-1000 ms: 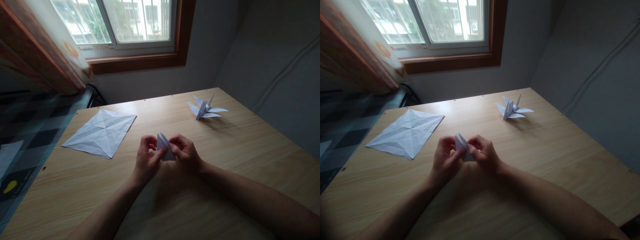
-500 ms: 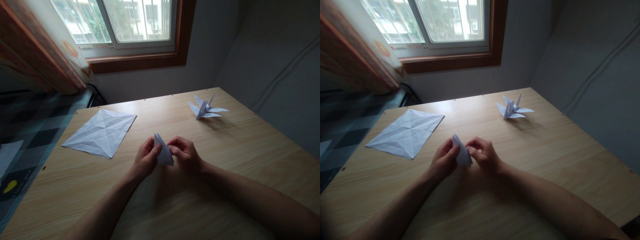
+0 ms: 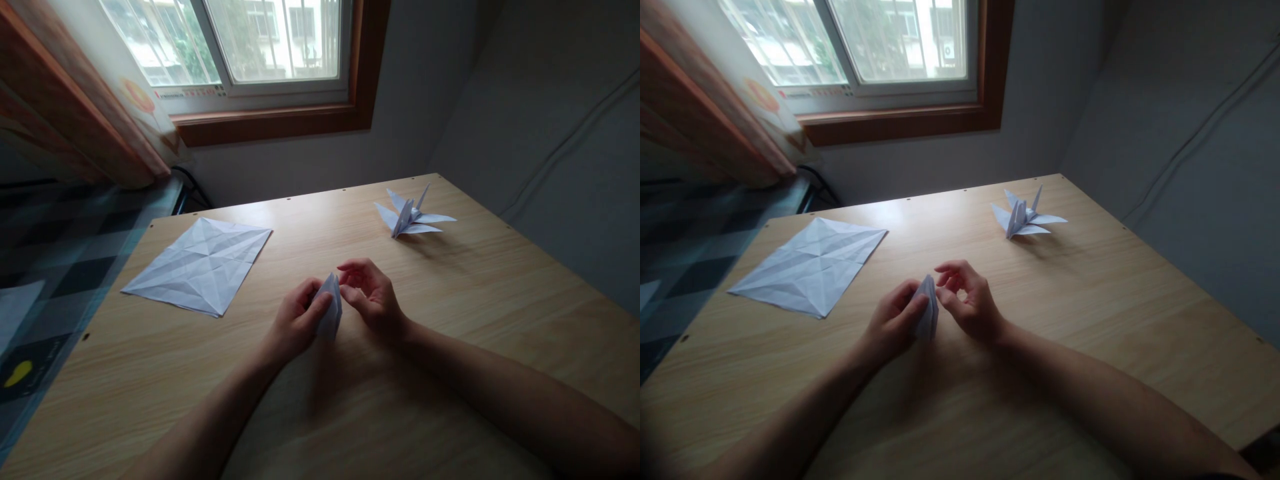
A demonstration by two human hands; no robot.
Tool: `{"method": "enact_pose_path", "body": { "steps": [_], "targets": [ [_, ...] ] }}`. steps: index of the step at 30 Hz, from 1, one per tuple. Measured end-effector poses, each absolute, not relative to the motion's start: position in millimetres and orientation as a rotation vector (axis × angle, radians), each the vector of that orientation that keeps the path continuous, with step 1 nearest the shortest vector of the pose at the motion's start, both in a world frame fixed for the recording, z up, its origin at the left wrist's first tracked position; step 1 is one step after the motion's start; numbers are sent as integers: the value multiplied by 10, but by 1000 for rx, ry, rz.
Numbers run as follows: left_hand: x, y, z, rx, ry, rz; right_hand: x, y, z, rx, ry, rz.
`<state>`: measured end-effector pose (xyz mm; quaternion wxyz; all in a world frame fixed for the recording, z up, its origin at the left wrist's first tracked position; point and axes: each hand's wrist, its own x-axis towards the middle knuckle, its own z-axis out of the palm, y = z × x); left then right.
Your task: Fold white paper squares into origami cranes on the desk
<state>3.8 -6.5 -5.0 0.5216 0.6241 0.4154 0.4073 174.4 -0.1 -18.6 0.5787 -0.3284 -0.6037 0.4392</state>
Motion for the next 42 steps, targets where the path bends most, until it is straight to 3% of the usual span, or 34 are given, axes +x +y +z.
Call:
{"method": "enact_pose_path", "body": {
  "steps": [29, 42],
  "targets": [
    [32, -65, -57, 1578, 1081, 958, 1770, 24, -136, -785, -1500, 970],
    [52, -69, -56, 1459, 1097, 1012, 1808, 45, -84, -785, -1771, 593]
  ]
}}
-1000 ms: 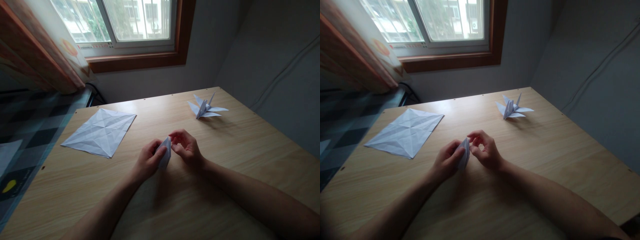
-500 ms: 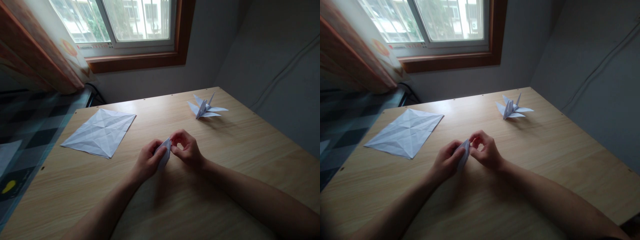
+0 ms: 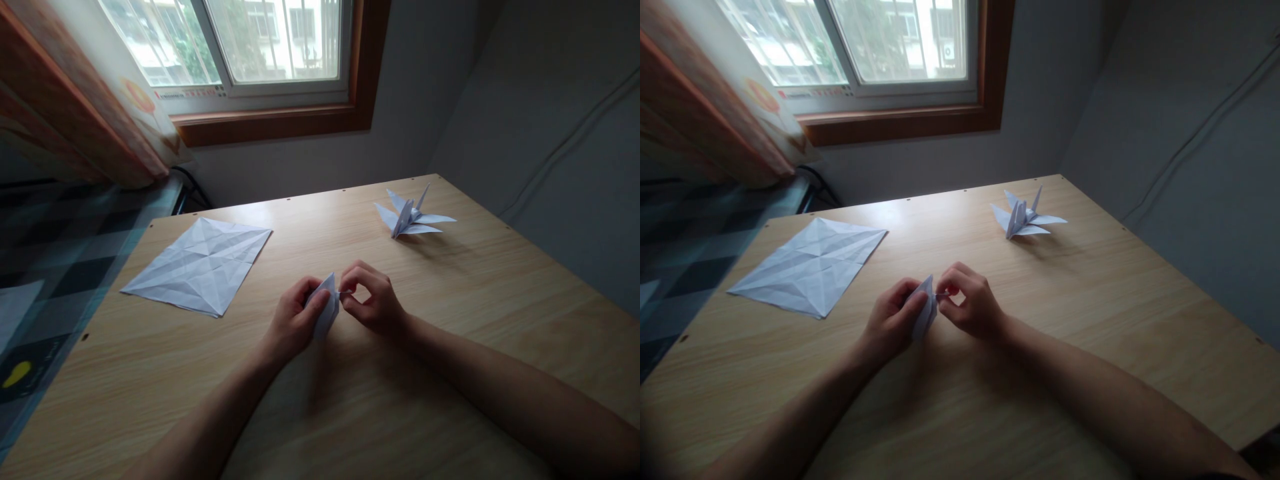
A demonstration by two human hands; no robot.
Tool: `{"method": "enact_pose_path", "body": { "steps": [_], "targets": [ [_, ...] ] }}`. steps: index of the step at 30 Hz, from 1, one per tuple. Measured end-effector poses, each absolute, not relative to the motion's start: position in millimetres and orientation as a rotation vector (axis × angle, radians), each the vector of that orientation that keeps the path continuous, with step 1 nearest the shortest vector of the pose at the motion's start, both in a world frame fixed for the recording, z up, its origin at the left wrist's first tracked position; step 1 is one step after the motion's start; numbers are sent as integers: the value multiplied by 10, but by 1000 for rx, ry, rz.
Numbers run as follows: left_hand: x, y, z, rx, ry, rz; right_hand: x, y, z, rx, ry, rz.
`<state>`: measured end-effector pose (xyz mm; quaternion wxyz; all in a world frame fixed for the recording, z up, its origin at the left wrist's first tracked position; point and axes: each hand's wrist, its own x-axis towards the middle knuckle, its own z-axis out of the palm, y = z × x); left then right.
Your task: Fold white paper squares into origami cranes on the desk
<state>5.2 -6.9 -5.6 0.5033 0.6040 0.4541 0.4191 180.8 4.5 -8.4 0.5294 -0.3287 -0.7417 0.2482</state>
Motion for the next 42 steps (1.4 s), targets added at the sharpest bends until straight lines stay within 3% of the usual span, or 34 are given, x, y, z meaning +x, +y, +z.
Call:
{"method": "enact_pose_path", "body": {
  "steps": [8, 23, 42],
  "targets": [
    [57, -66, -11, 1500, 1141, 992, 1787, 34, -115, -813, -1753, 538],
    [52, -69, -32, 1474, 1182, 1036, 1779, 54, -155, -838, -1471, 1178],
    [63, -85, -61, 1480, 1133, 1085, 1741, 81, -121, -881, -1369, 1288]
  ]
}}
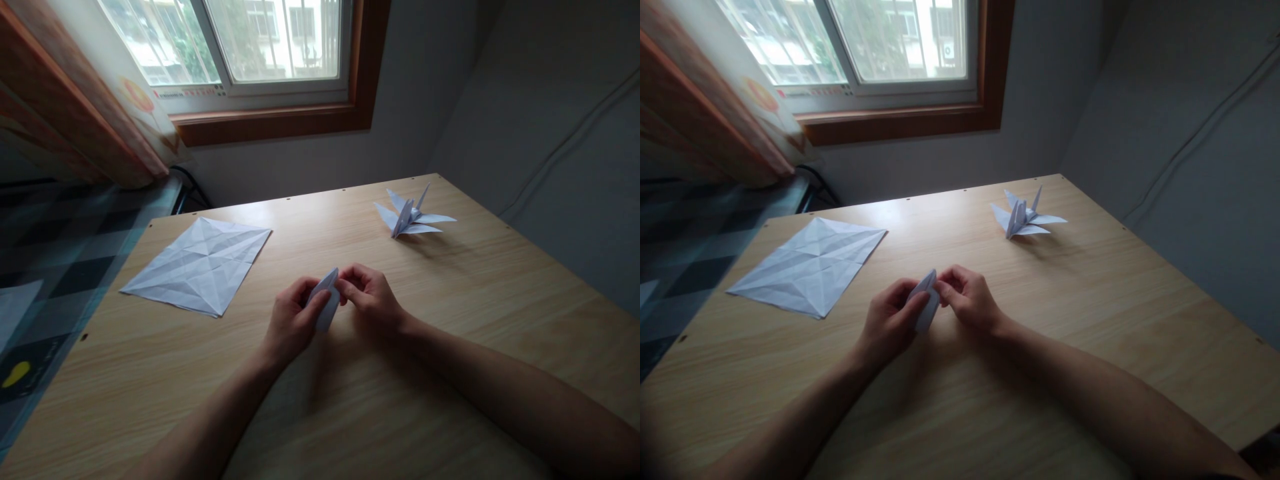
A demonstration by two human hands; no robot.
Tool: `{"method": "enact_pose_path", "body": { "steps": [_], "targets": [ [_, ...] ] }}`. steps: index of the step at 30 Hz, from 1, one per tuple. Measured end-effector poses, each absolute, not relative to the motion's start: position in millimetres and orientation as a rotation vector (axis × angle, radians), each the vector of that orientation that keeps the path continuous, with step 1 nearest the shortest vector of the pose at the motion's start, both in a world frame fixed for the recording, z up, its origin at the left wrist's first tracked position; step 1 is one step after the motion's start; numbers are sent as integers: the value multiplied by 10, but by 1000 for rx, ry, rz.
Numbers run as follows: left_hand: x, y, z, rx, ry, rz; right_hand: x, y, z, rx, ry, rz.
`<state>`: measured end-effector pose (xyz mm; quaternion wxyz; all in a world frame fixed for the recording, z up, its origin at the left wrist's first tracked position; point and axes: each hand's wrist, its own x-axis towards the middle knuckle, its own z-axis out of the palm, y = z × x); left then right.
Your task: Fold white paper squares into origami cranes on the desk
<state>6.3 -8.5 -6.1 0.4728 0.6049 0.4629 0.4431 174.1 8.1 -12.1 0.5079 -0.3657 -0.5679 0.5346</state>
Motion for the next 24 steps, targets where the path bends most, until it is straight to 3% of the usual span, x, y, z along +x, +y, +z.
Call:
{"method": "enact_pose_path", "body": {
  "steps": [7, 12, 17, 24],
  "targets": [
    [50, -70, -136, 1612, 1216, 1109, 1719, 65, -152, -873, -1311, 1322],
    [63, -76, -101, 1786, 1361, 1513, 1741, 33, -166, -1054, -1302, 850],
    [48, -104, -39, 2087, 972, 1259, 1731, -46, -136, -866, -1605, 390],
    [8, -50, -52, 1886, 885, 1116, 1735, -45, -76, -607, -1805, 665]
  ]
}}
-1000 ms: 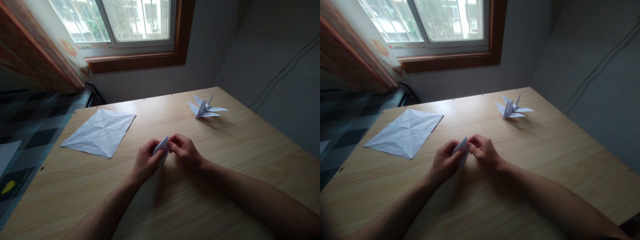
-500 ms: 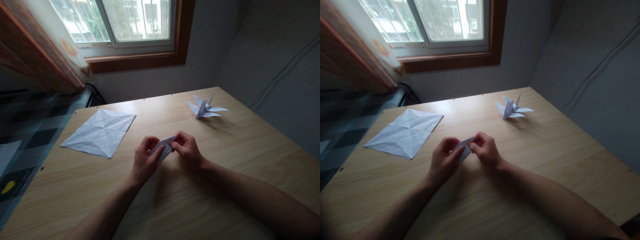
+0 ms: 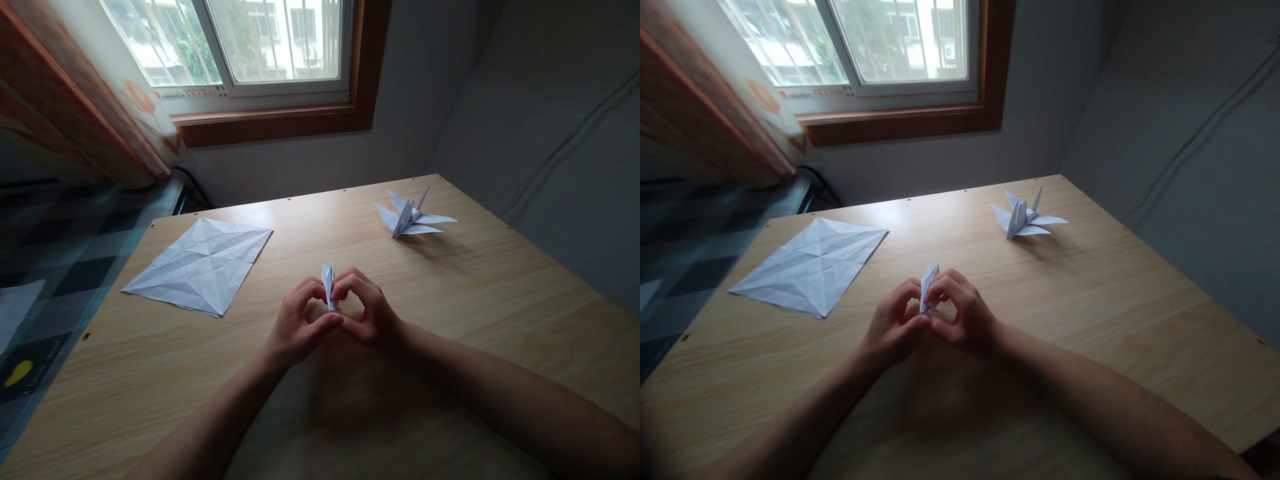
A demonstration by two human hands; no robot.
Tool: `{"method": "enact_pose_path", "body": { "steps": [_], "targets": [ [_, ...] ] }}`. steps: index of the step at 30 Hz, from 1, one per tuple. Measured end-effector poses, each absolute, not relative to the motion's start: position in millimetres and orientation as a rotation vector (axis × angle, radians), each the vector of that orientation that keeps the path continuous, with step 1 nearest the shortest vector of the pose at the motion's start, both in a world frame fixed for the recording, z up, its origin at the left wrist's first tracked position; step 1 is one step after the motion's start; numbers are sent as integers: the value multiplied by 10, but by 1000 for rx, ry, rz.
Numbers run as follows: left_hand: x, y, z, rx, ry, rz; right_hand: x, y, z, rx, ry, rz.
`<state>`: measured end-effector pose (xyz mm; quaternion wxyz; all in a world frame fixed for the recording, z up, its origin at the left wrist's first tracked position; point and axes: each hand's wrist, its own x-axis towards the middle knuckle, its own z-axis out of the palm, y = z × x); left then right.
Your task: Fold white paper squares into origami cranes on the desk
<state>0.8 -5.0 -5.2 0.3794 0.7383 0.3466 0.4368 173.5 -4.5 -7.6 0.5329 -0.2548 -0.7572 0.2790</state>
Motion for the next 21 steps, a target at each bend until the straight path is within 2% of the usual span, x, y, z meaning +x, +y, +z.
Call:
{"method": "enact_pose_path", "body": {
  "steps": [8, 16, 21],
  "targets": [
    [-1, -50, -10, 1837, 779, 1074, 1788, -3, -120, -601, -1689, 1024],
    [1, -65, 15, 1854, 756, 1074, 1784, -18, -126, -666, -1684, 919],
    [11, -65, -36, 1835, 751, 1124, 1803, 18, -148, -584, -1704, 976]
  ]
}}
